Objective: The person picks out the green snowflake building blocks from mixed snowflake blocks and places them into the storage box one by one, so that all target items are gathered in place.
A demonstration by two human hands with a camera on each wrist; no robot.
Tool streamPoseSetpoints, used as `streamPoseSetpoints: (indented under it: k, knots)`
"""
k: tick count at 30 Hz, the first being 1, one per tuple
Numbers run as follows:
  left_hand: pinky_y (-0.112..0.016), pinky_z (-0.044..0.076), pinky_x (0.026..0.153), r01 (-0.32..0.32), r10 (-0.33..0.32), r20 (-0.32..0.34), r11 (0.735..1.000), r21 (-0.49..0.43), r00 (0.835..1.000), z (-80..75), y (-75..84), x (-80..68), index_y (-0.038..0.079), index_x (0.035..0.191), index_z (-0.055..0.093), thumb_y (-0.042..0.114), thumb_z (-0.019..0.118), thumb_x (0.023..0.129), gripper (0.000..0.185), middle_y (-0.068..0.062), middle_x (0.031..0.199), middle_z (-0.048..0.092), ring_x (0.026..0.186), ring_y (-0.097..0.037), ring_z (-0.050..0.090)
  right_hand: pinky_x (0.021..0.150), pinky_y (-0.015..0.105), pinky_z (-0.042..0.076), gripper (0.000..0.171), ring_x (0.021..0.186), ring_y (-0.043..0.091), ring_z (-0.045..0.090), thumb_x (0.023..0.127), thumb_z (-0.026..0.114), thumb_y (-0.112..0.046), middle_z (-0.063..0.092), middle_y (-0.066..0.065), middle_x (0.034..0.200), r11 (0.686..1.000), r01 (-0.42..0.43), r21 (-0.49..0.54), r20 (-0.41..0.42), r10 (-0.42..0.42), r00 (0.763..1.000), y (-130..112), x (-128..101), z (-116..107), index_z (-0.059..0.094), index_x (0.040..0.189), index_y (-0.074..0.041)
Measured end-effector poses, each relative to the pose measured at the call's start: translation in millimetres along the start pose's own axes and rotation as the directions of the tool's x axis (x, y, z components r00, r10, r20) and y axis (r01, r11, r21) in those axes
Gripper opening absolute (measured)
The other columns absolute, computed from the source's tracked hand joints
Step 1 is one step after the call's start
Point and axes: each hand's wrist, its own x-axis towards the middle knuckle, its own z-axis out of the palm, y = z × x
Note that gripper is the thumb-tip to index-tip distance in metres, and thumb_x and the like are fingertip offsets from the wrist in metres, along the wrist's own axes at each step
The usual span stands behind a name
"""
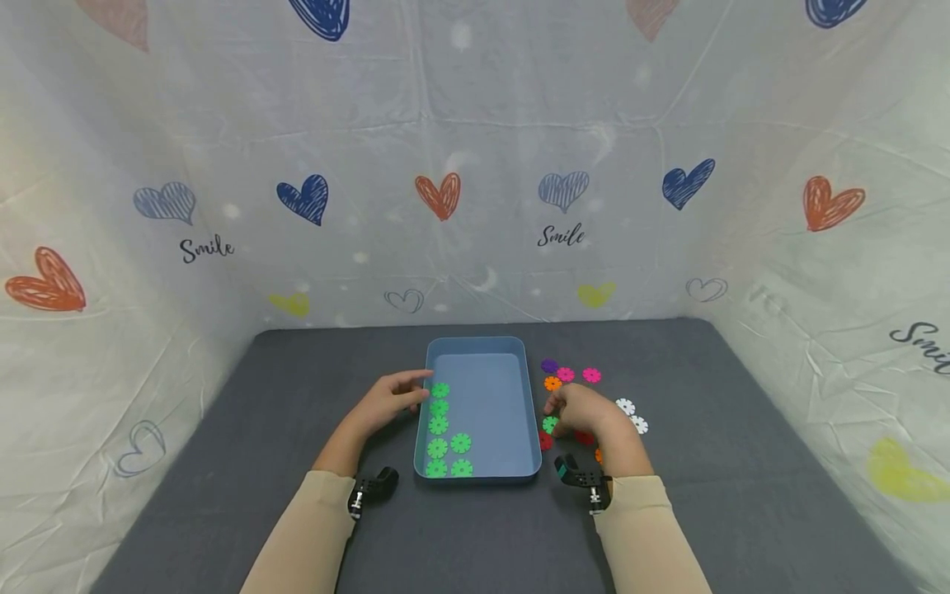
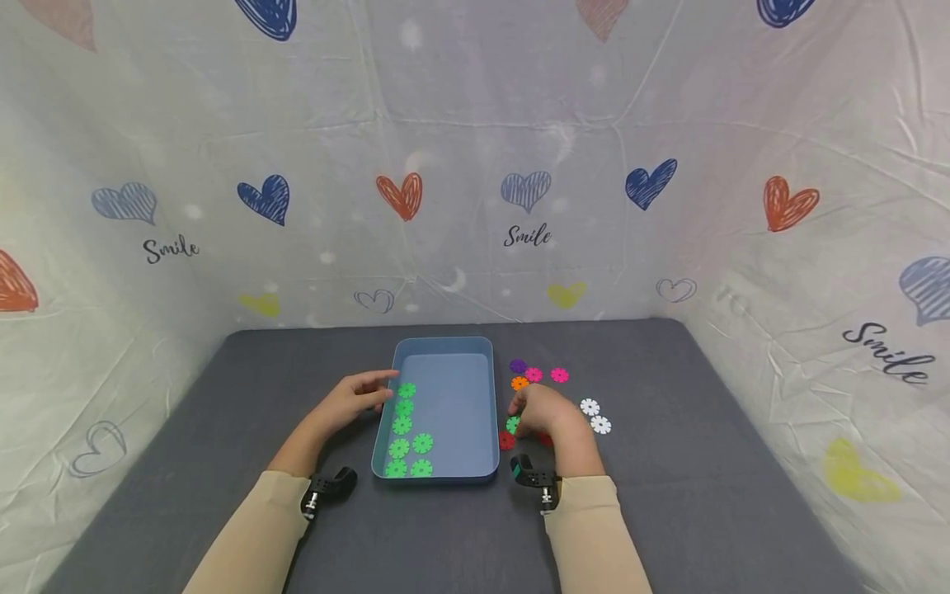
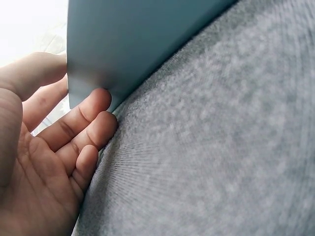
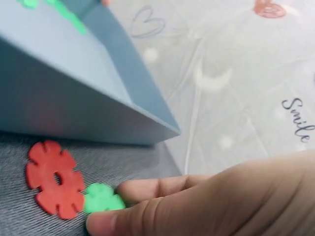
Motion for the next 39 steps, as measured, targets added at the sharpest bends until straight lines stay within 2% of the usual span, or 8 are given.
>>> streamPoseSetpoints:
  k: [2, 7, 15, 20, 24, 32, 36, 39]
  knots:
    - [-0.039, 0.047, 0.075, -0.006, 0.006, 0.002, 1.0, -0.002, 1.0, -0.2, 0.1, -0.5, 0.004, 0.145, 0.058, 0.021, 0.069, 0.101, 0.048, -0.006, 0.093, 0.067, 0.079, -0.023, 0.061, 0.072, 0.038, 0.05, 0.026, 0.081, 0.022, 0.056, 0.077, 0.08, 0.006, 0.066, 0.003, 0.093, 0.999, -0.015, -0.043, -0.009, 0.014, 1.0, 1.0, 1.1, 1.7, 0.072, 0.098, -0.008]
    - [-0.04, 0.047, 0.076, -0.005, 0.005, 0.006, 1.0, 0.004, 1.0, -0.6, 1.8, -0.9, 0.005, 0.145, 0.059, 0.023, 0.069, 0.101, 0.048, -0.006, 0.093, 0.068, 0.08, -0.023, 0.061, 0.071, 0.04, 0.049, 0.026, 0.081, 0.023, 0.056, 0.076, 0.084, 0.0, 0.064, 0.003, 0.09, 0.996, -0.026, -0.089, -0.025, 0.024, 0.999, 2.3, 3.7, 3.1, 0.069, 0.094, -0.009]
    - [-0.039, 0.048, 0.076, -0.002, 0.002, 0.011, 1.0, 0.005, 1.0, -0.9, 1.6, 0.4, 0.005, 0.145, 0.058, 0.022, 0.069, 0.101, 0.048, -0.005, 0.094, 0.068, 0.08, -0.023, 0.061, 0.067, 0.036, 0.047, 0.019, 0.073, 0.019, 0.056, 0.08, 0.081, 0.001, 0.062, 0.002, 0.082, 0.997, 0.013, -0.075, -0.132, -0.023, 0.991, -1.7, 4.0, -1.1, 0.067, 0.091, -0.006]
    - [-0.039, 0.048, 0.077, -0.009, 0.009, 0.014, 1.0, 0.01, 1.0, -1.1, 1.2, 0.6, 0.005, 0.145, 0.058, 0.02, 0.068, 0.101, 0.048, -0.005, 0.094, 0.068, 0.08, -0.023, 0.061, 0.069, 0.04, 0.055, 0.02, 0.069, 0.024, 0.063, 0.094, 0.07, 0.0, 0.065, 0.008, 0.084, 0.992, 0.079, 0.098, -0.196, -0.058, 0.979, -9.3, -4.2, -12.5, 0.072, 0.114, -0.003]
    - [-0.039, 0.048, 0.077, -0.01, 0.01, 0.009, 1.0, 0.01, 1.0, -0.9, 0.6, 0.8, 0.005, 0.145, 0.058, 0.02, 0.068, 0.101, 0.047, -0.005, 0.094, 0.068, 0.08, -0.023, 0.061, 0.079, 0.044, 0.057, 0.031, 0.084, 0.033, 0.072, 0.1, 0.062, -0.003, 0.07, 0.013, 0.097, 0.953, 0.147, 0.265, -0.231, -0.085, 0.969, -21.2, -10.0, -17.6, 0.07, 0.13, -0.002]
    - [-0.037, 0.047, 0.075, -0.005, 0.005, 0.002, 1.0, 0.018, 1.0, -1.1, 1.8, -0.4, 0.005, 0.145, 0.059, 0.021, 0.069, 0.101, 0.047, -0.005, 0.092, 0.068, 0.079, -0.022, 0.061, 0.085, 0.047, 0.057, 0.029, 0.086, 0.027, 0.074, 0.099, 0.066, -0.001, 0.07, 0.016, 0.105, 0.863, 0.248, 0.439, -0.293, -0.123, 0.948, -51.5, -6.0, 3.0, 0.071, 0.127, 0.0]
    - [-0.035, 0.047, 0.074, -0.016, 0.016, 0.005, 1.0, 0.019, 1.0, -1.6, 1.2, -0.2, 0.003, 0.144, 0.058, 0.021, 0.068, 0.101, 0.048, -0.005, 0.092, 0.068, 0.078, -0.02, 0.061, 0.085, 0.047, 0.057, 0.029, 0.089, 0.031, 0.074, 0.098, 0.066, -0.002, 0.069, 0.012, 0.098, 0.848, 0.249, 0.467, -0.303, -0.111, 0.947, -64.3, 1.0, 24.2, 0.073, 0.126, -0.003]
    - [-0.035, 0.048, 0.074, -0.024, 0.024, 0.01, 1.0, 0.015, 1.0, -1.7, 0.8, 0.5, 0.001, 0.144, 0.057, 0.021, 0.068, 0.102, 0.048, -0.005, 0.092, 0.068, 0.078, -0.02, 0.061, 0.079, 0.039, 0.057, 0.031, 0.091, 0.031, 0.074, 0.097, 0.065, -0.001, 0.067, 0.009, 0.092, 0.854, 0.241, 0.461, -0.305, -0.103, 0.947, -72.3, 5.1, 39.2, 0.072, 0.127, -0.005]
